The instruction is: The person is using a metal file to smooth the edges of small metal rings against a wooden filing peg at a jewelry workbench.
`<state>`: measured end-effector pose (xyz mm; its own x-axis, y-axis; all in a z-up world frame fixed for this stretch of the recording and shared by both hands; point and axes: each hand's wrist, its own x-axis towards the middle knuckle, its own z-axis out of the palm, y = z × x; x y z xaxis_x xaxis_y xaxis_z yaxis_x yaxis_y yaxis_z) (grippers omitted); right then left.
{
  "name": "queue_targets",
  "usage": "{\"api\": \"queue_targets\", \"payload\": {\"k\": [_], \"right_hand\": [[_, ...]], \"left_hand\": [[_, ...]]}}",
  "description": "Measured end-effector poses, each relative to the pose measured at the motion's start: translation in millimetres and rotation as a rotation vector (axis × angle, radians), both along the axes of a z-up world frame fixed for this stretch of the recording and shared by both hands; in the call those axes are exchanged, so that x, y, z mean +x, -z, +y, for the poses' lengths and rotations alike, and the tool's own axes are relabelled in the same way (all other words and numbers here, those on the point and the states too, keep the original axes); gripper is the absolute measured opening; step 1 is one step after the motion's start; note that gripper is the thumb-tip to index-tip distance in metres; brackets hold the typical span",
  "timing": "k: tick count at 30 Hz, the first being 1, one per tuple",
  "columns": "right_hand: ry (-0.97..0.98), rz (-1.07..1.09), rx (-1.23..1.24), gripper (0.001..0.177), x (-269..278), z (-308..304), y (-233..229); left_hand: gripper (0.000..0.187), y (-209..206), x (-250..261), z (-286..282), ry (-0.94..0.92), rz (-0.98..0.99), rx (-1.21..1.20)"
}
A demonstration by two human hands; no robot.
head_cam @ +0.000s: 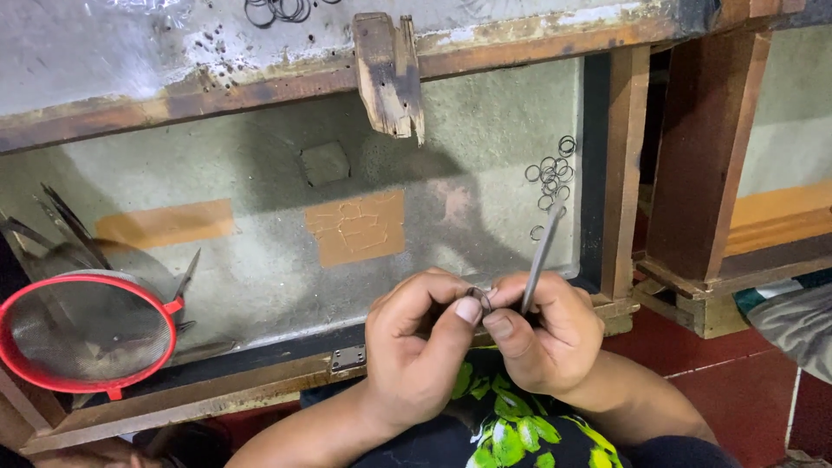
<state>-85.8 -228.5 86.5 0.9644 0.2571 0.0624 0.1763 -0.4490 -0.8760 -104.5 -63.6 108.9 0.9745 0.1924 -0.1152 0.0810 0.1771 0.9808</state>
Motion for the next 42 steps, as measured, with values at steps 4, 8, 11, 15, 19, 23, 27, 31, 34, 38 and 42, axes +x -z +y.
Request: {"api": "queue_targets", "payload": {"k": [4, 8, 11, 15, 19, 23, 27, 31, 34, 38, 42], "right_hand": [[-0.009, -0.007, -0.03, 0.041, 5.5, 5.8, -1.6], [-0.03, -0.002, 0.011, 0.046, 10.1, 11.5, -2.5], [-0.025, -0.028, 0.023, 0.045, 10.1, 11.3, 3.4], [-0.02, -0.064, -0.039, 0.043, 7.5, 8.1, 7.6], [-0.025, -0.099, 0.043, 0.037, 5.3, -0.4, 27.2], [-0.065, -0.137, 0.075, 0.035, 15.4, -4.6, 29.9], [-0.062, -0.142, 0.035, 0.033, 24.7, 5.5, 24.2], [-0.051, -0.135, 0.017, 0.031, 28.7, 4.2, 27.9], [-0.033, -0.128, 0.017, 0.031, 32.1, 6.1, 29.8], [0.001, -0.163, -0.033, 0.028, 34.6, 8.8, 28.4], [0.049, -0.264, -0.121, 0.028, 30.1, 1.5, 41.1]], "left_hand": [[0.013, 9.9, 0.8, 0.9, 0.006, 0.233, -0.101], [0.015, 13.8, 7.7, 5.1, -0.01, 0.367, -0.276], [0.016, 18.5, 11.0, 6.3, -0.013, 0.443, -0.509], [0.017, 23.6, 13.5, 6.8, -0.054, 0.496, -0.714], [0.017, 28.4, 19.9, 5.0, -0.062, 0.472, -0.719], [0.016, 46.6, 28.2, -1.2, -0.212, 0.387, -0.643], [0.014, 64.5, 44.9, 2.1, -0.235, 0.338, -0.487], [0.015, 71.6, 67.1, 5.9, -0.24, 0.305, -0.424], [0.016, 76.9, 80.7, 6.9, -0.27, 0.3, -0.471], [0.017, 81.5, 90.0, 6.6, -0.283, 0.298, -0.513], [0.019, 85.0, 95.9, 4.8, -0.291, 0.269, -0.459]]}}
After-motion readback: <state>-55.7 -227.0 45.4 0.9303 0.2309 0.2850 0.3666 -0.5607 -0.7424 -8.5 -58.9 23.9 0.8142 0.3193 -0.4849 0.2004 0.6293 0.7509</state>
